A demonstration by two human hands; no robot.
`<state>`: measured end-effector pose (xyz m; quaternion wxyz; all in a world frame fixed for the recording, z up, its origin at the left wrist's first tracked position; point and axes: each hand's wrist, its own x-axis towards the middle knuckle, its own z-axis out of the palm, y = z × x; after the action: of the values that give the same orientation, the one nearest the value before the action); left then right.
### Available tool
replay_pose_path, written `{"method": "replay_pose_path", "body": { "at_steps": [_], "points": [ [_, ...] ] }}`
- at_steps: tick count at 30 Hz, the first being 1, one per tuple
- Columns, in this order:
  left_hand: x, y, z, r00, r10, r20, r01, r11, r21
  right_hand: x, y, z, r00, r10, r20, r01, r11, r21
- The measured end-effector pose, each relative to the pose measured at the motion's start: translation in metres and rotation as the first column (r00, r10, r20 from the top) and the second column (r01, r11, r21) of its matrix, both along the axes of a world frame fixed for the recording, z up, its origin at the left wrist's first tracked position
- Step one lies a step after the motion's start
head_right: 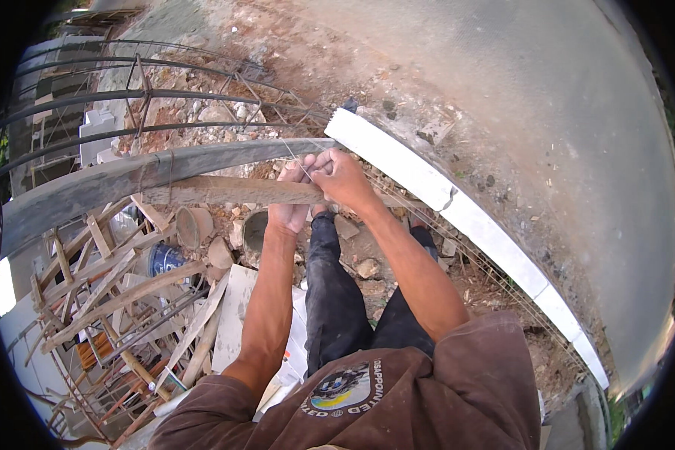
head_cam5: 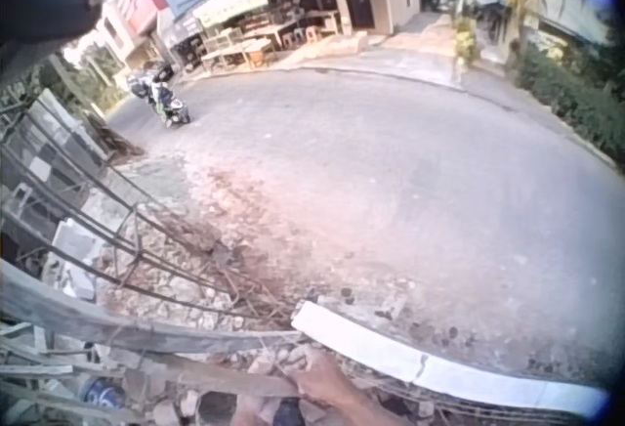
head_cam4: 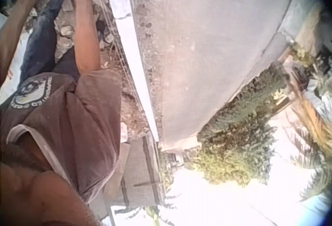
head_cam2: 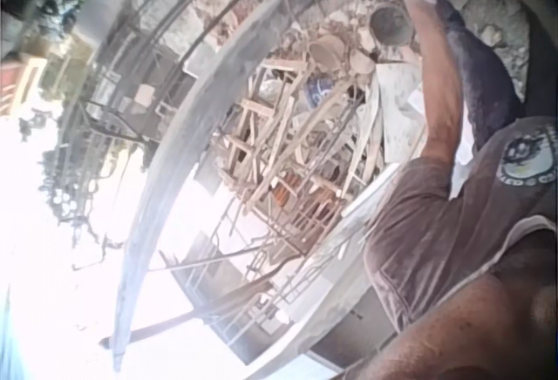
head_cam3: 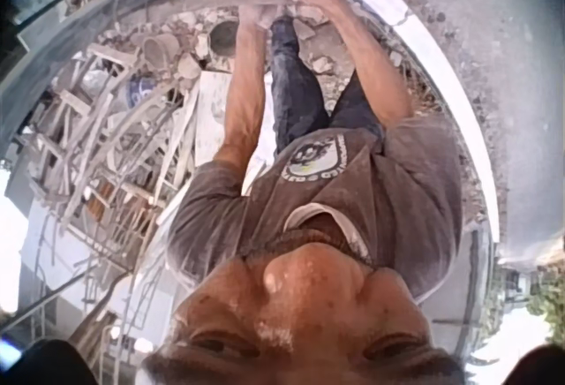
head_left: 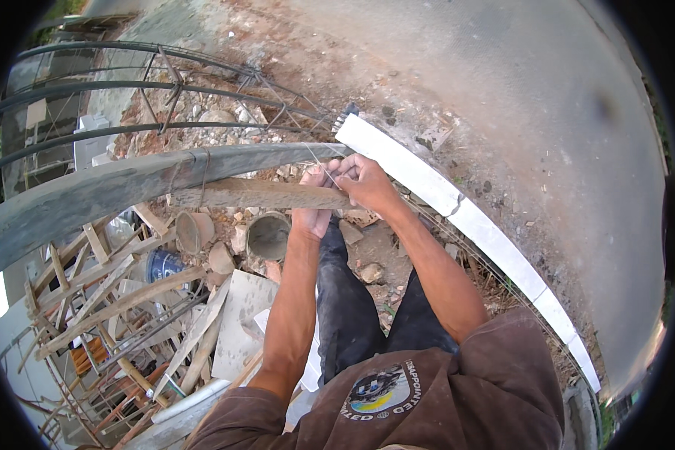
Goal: The person is installing white concrete curb stones along a roadside. They use a string line to ensure alignment, repeatedly adjusting the string and placing small wooden blocks to maintain the line's position. The person moves along the curb, checking the alignment of the stones against the string.
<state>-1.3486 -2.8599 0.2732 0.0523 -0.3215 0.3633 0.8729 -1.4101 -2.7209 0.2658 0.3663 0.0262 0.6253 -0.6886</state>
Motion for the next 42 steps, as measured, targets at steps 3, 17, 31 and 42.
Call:
{"method": "replay_pose_path", "body": {
  "at_steps": [3, 17, 31, 42],
  "points": [
    [0.002, -0.005, -0.010, 0.996, 0.057, -0.072, -0.065, 0.990, -0.126, -0.005, -0.003, -0.010, 0.988, -0.035, 0.149, 0.031, 0.999, 0.028],
    [-0.008, -0.018, 0.006, 0.987, -0.103, -0.125, 0.099, 0.994, -0.038, -0.032, -0.043, -0.042, 0.833, 0.150, 0.533, 0.028, 0.950, -0.311],
    [0.009, -0.057, 0.020, 0.994, -0.049, 0.100, 0.090, 0.879, -0.469, -0.030, -0.046, -0.022, 0.808, 0.047, 0.587, 0.070, 0.982, -0.174],
    [0.015, -0.052, 0.020, 0.974, -0.068, 0.216, 0.199, 0.710, -0.675, -0.029, -0.034, -0.039, 0.739, 0.051, 0.672, 0.249, 0.906, -0.343]
  ]
}}
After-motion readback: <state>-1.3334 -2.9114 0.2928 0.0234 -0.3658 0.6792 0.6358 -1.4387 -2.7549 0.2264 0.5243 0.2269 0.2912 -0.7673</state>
